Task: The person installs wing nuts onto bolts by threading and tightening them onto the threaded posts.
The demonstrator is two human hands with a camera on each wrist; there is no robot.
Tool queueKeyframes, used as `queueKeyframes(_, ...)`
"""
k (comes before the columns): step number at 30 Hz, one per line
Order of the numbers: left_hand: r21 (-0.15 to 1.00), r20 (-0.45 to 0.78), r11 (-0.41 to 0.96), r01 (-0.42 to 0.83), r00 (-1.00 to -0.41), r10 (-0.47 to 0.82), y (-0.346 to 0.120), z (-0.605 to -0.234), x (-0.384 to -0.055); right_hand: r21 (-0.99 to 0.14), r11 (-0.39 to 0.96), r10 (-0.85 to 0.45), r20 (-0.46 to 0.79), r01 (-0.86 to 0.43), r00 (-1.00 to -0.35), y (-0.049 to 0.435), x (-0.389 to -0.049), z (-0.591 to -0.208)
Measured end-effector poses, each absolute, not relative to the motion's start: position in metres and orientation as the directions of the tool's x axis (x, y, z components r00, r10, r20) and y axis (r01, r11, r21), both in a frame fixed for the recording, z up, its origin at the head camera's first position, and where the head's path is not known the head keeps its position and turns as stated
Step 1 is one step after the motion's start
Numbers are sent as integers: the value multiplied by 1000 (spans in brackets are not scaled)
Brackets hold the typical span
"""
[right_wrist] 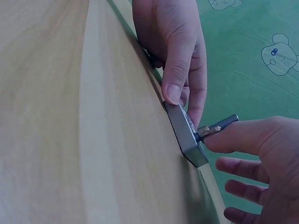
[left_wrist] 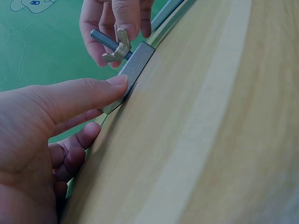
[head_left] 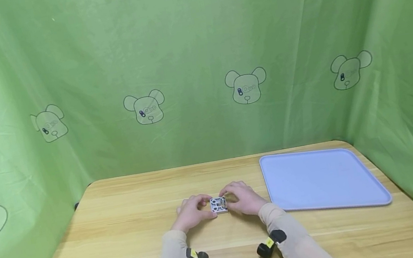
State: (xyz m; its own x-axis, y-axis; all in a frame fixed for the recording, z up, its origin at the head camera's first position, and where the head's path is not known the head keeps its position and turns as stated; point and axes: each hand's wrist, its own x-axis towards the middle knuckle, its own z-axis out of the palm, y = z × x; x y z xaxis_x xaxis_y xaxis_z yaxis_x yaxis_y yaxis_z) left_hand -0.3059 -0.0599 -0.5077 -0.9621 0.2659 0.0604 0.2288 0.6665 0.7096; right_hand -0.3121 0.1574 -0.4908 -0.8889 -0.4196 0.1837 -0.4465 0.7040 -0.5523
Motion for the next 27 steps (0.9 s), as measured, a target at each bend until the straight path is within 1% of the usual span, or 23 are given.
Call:
queueKeyframes(7,708,57,669,225,-963,264,-60,-507,-305,-543,691,-451,192,-477,-872,157,-311,-490)
queueKeyframes(14,716,61,661,225,-963,261,-60,-506,-306,-505,684,-467,252,-527,-848,157,-310,-491)
queueKeyframes(18,716,61,661,226,-963,263,-60,-507,-306,-525,696,-445,219,-489,-868,155,-310,-492)
queueKeyframes(21,714,55,664,222,-963,263,-60,-508,-307,-516,719,-428,198,-465,-882,154,-311,-494)
queueKeyframes(24,712,53,666,221,-964,262,-60,-508,-307,-499,737,-417,194,-456,-888,153,-311,-494)
queueKeyframes(27,712,53,667,220,-964,261,-60,-508,-306,-508,734,-413,193,-451,-890,154,-310,-493)
